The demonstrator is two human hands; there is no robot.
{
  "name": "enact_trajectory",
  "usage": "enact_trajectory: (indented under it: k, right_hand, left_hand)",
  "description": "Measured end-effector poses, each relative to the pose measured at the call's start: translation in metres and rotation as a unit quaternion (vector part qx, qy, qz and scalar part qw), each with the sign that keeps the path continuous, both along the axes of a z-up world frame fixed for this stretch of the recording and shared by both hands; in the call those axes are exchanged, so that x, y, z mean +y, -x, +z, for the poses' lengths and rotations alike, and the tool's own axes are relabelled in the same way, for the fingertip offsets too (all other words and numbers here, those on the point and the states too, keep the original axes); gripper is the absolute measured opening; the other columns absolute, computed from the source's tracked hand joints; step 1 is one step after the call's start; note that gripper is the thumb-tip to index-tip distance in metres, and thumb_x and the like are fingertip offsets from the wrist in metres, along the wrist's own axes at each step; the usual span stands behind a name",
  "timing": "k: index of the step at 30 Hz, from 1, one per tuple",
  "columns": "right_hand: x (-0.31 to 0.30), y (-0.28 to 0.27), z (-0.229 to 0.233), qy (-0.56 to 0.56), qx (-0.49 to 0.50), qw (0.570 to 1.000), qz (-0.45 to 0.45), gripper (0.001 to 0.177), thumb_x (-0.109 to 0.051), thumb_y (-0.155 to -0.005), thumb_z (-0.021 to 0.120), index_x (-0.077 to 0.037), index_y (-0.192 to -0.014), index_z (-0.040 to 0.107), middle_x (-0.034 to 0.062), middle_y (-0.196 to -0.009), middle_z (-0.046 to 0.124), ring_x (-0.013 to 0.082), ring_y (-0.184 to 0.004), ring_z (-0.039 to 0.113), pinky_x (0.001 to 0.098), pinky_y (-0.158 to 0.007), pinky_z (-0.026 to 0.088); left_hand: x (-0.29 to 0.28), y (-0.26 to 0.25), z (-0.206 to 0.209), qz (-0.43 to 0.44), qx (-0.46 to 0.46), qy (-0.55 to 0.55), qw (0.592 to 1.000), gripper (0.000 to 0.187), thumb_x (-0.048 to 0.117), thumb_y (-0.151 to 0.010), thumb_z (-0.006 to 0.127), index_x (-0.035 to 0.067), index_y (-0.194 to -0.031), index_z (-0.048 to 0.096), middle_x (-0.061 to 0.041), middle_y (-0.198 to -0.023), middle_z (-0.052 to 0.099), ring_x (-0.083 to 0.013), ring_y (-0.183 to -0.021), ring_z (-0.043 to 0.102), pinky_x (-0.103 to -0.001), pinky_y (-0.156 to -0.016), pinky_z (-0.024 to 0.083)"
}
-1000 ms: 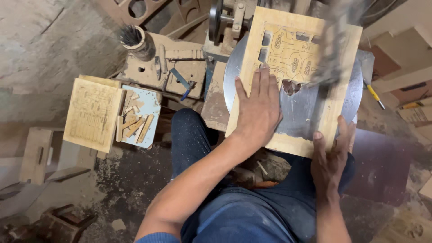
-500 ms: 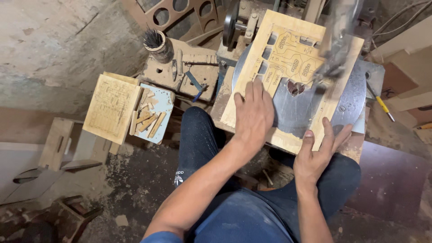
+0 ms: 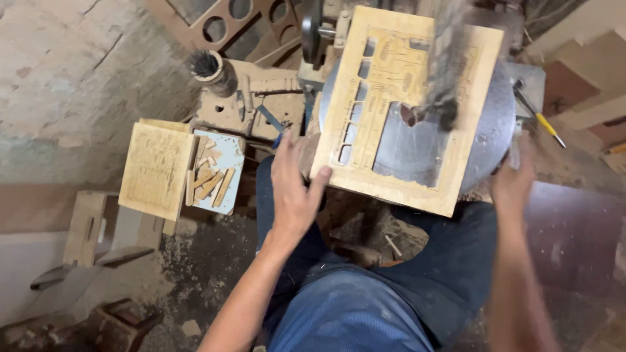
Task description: The person operates a scroll saw to cut a wooden board along pre-drawn outlines. They guide the wood with both hands, rotating it to follow the pattern, and remove cut pieces as they are separated.
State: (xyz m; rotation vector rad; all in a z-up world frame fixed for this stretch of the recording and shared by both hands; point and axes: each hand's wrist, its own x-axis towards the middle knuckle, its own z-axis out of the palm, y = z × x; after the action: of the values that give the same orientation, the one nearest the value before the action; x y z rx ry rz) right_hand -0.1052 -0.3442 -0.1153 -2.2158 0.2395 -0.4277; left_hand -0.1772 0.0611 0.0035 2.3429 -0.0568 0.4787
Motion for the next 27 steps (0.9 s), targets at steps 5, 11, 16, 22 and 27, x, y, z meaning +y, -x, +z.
enact_trajectory:
  k: [5, 11, 16, 22, 27]
  right_hand:
    - [-0.04, -0.091, -0.023, 0.234, 0.217, 0.947, 0.04, 0.049, -0.017, -0.11, 0.058, 0.0, -0.155, 0.046, 0.0217, -0.14, 0.064, 0.0304, -0.122, 0.065, 0.0396, -0.103, 0.05]
    - [0.007, -0.067, -0.011, 0.216, 0.115, 0.968, 0.054, 0.06, -0.026, -0.103, 0.061, -0.002, -0.155, 0.042, 0.0191, -0.143, 0.062, 0.0281, -0.122, 0.066, 0.0399, -0.103, 0.051]
    - [0.149, 0.084, 0.009, -0.174, 0.308, 0.87, 0.344, 0.069, -0.033, -0.097, 0.063, -0.004, -0.154, 0.039, 0.017, -0.145, 0.06, 0.0261, -0.122, 0.066, 0.0401, -0.103, 0.052]
    - [0.231, 0.129, 0.055, -0.62, 0.196, 0.65, 0.394, 0.075, -0.039, -0.1, 0.062, -0.004, -0.159, 0.03, 0.0238, -0.141, 0.061, 0.0326, -0.115, 0.07, 0.046, -0.1, 0.058]
    - [0.223, 0.123, 0.079, -0.472, 0.244, 0.789, 0.309, 0.042, -0.029, -0.104, 0.059, 0.007, -0.127, 0.061, 0.0223, -0.118, 0.077, 0.0268, -0.094, 0.075, 0.0385, -0.085, 0.062]
  left_hand:
    - [0.018, -0.014, -0.024, 0.002, 0.242, 0.509, 0.826, 0.056, 0.02, -0.101, 0.06, -0.005, -0.149, 0.045, -0.022, -0.111, 0.071, -0.023, -0.089, 0.068, -0.032, -0.077, 0.056]
    - [0.021, -0.021, -0.016, -0.066, 0.186, 0.497, 0.845, 0.053, 0.011, -0.101, 0.06, -0.007, -0.149, 0.048, -0.01, -0.109, 0.073, -0.0099, -0.088, 0.067, -0.026, -0.074, 0.056]
    - [0.017, -0.012, -0.01, -0.095, 0.171, 0.512, 0.836, 0.057, 0.006, -0.101, 0.061, -0.006, -0.153, 0.039, -0.009, -0.098, 0.073, -0.0098, -0.081, 0.065, -0.024, -0.073, 0.055]
    - [0.013, 0.003, -0.007, -0.096, 0.194, 0.479, 0.851, 0.062, 0.007, -0.1, 0.061, -0.002, -0.155, 0.036, 0.0, -0.089, 0.067, -0.0046, -0.078, 0.057, -0.02, -0.068, 0.049]
    - [0.022, 0.004, -0.013, -0.053, 0.201, 0.39, 0.897, 0.063, 0.008, -0.102, 0.065, -0.002, -0.16, 0.041, -0.001, -0.077, 0.045, -0.0075, -0.068, 0.041, -0.022, -0.059, 0.036]
